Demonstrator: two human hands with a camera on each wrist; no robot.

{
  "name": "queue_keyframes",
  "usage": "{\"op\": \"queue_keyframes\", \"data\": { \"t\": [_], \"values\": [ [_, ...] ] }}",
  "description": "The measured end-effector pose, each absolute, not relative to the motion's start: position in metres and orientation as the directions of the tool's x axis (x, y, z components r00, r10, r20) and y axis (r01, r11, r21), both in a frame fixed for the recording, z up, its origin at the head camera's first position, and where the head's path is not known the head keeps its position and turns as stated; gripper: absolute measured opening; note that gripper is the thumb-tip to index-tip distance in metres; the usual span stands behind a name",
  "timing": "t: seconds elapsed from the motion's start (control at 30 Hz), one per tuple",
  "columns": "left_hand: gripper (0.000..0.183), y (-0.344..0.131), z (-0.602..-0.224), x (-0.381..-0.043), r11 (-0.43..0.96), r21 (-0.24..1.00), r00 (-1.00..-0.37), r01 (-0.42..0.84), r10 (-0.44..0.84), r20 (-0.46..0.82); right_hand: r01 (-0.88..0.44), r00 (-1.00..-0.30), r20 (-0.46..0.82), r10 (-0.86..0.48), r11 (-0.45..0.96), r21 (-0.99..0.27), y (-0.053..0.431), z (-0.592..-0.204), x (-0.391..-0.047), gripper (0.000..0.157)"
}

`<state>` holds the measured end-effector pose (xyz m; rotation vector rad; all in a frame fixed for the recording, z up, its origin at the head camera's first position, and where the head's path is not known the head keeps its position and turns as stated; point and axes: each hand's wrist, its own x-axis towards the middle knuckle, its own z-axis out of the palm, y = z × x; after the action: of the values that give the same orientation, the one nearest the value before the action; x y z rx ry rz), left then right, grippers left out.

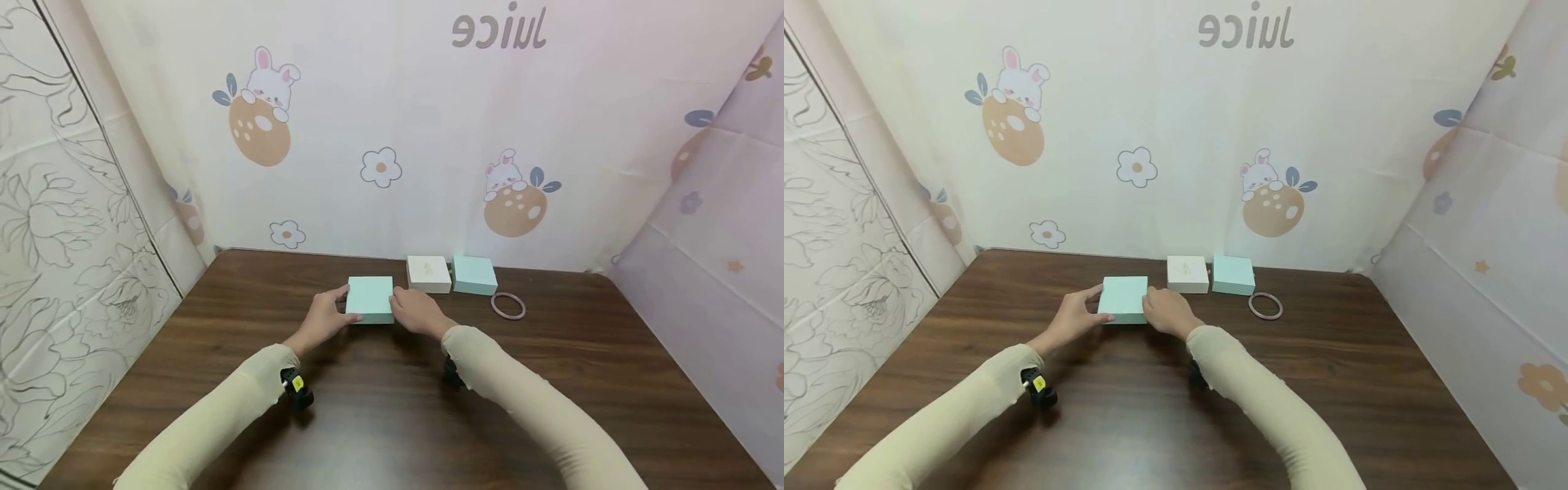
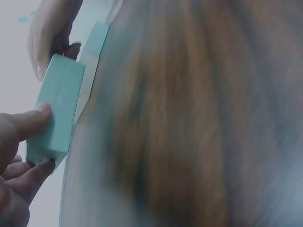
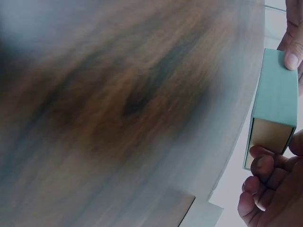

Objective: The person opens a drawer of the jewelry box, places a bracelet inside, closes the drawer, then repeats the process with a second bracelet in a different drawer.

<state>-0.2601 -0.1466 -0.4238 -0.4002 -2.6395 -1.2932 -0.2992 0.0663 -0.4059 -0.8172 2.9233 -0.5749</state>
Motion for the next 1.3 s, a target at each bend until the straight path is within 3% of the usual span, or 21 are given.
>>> {"op": "queue_keyframes", "data": {
  "t": [0.4, 1.3],
  "values": [
    [0.059, -0.120, -0.422, -0.228, 0.575, 0.735, -0.932, 0.358, 0.167, 0.323, -0.485, -0.858, 0.019, -0.513, 0.798, -0.358, 0.091, -0.400, -0.270, 0.031],
    [0.060, -0.091, -0.443, -0.194, 0.576, 0.713, -0.917, 0.399, 0.232, 0.325, -0.483, -0.856, 0.027, -0.516, 0.780, -0.397, 0.129, -0.423, -0.223, 0.029]
  ]
}}
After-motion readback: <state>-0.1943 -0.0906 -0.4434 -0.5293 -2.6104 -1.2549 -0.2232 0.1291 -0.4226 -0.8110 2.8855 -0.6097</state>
